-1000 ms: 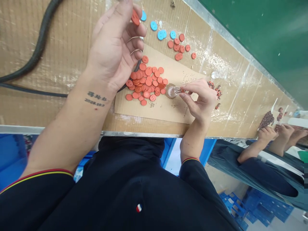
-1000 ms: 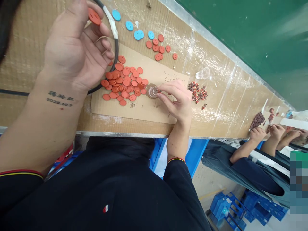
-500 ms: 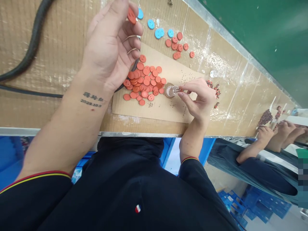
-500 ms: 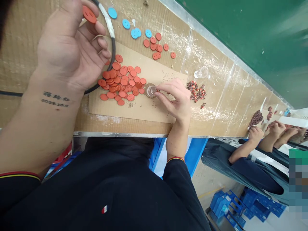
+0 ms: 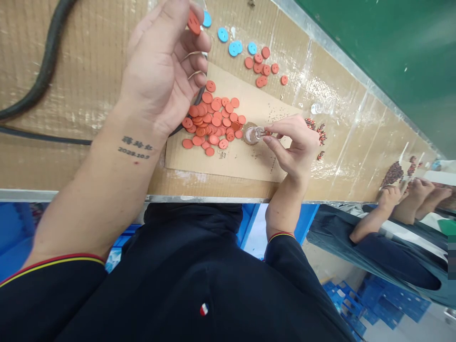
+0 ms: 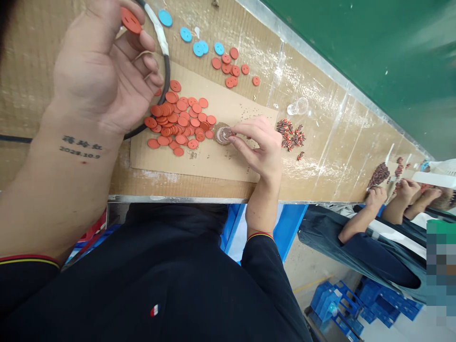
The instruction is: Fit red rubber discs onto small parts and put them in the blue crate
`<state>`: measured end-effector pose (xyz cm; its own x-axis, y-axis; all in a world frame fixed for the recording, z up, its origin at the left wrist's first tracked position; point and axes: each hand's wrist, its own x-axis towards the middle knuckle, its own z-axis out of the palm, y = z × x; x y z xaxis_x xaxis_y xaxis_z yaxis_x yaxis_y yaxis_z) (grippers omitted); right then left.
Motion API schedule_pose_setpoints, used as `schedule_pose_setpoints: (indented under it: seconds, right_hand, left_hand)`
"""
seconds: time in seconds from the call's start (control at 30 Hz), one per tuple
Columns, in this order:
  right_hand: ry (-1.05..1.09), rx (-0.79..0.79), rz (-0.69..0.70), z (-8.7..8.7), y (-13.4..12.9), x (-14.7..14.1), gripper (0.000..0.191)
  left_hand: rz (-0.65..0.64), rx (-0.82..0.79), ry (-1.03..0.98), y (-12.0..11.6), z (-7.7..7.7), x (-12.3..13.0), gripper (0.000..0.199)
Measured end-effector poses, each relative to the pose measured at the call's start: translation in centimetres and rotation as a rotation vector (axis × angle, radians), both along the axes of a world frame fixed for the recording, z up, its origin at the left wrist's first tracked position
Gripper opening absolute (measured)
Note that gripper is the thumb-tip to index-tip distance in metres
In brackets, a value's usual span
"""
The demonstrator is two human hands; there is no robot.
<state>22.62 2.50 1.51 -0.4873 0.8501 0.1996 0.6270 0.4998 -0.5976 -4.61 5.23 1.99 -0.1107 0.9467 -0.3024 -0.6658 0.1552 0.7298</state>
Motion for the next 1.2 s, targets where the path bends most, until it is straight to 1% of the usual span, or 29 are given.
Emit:
schedule_pose_setpoints:
  seconds: [0.1, 0.23, 0.33, 0.4, 0.47, 0.6, 0.67, 0.77, 0.83, 1.0, 1.1, 1.2]
  right_hand:
    - [0.034, 0.015, 0.005, 0.1, -0.1, -0.2, 0.011]
    - [-0.011, -0.009, -0.023, 0.1, -0.1, -0.1, 0.011]
    - [-0.003, -0.057, -0.033, -0.2, -0.1, 0.2, 0.011]
    - [0.049, -0.038, -0.032, -0.4, -0.1, 0.3, 0.013]
    - [0.137, 0.041, -0.043, -0.5, -0.1, 0.4, 0.014]
    - [0.412, 0.277, -0.061, -0.5, 0.1, 0.1, 0.013]
    - [0.521, 0.375, -0.065, -0.6, 0.4, 0.0, 0.015]
    - [0.566, 0.444, -0.068, -0.9, 0.8, 0.2, 0.019]
    - [0.573, 0.445, -0.046, -1.1, 0.9, 0.5, 0.020]
    - [0.630, 0.389, 0.016, -1.4, 0.9, 1.1, 0.016]
    - [0.621, 0.376, -0.012, -1.6, 0.8, 1.4, 0.017]
    - [0.581, 0.347, -0.041, -2.1, 0.7, 2.0, 0.022]
  left_hand:
    - [-0.015, -0.006, 0.009, 0.0, 0.2, -0.1, 0.049]
    - [-0.023, -0.005, 0.000, -0.1, 0.5, -0.2, 0.048]
    - [-0.014, -0.016, -0.001, -0.1, 0.6, -0.1, 0.050]
    - [0.008, -0.036, 0.001, -0.1, 0.6, 0.0, 0.054]
    - [0.020, -0.052, -0.004, -0.1, 0.6, 0.2, 0.056]
    - [0.034, -0.062, -0.024, 0.0, 0.6, 0.4, 0.049]
    - [0.052, -0.066, -0.035, 0.0, 0.6, 0.4, 0.050]
    - [0.068, -0.069, -0.047, 0.1, 0.7, 0.5, 0.052]
    - [0.089, -0.070, -0.049, 0.1, 0.6, 0.5, 0.051]
    - [0.113, -0.076, -0.053, 0.1, 0.2, 0.4, 0.047]
    - [0.099, -0.076, -0.043, 0.0, 0.3, 0.4, 0.043]
    - [0.112, -0.066, -0.035, 0.0, 0.2, 0.5, 0.044]
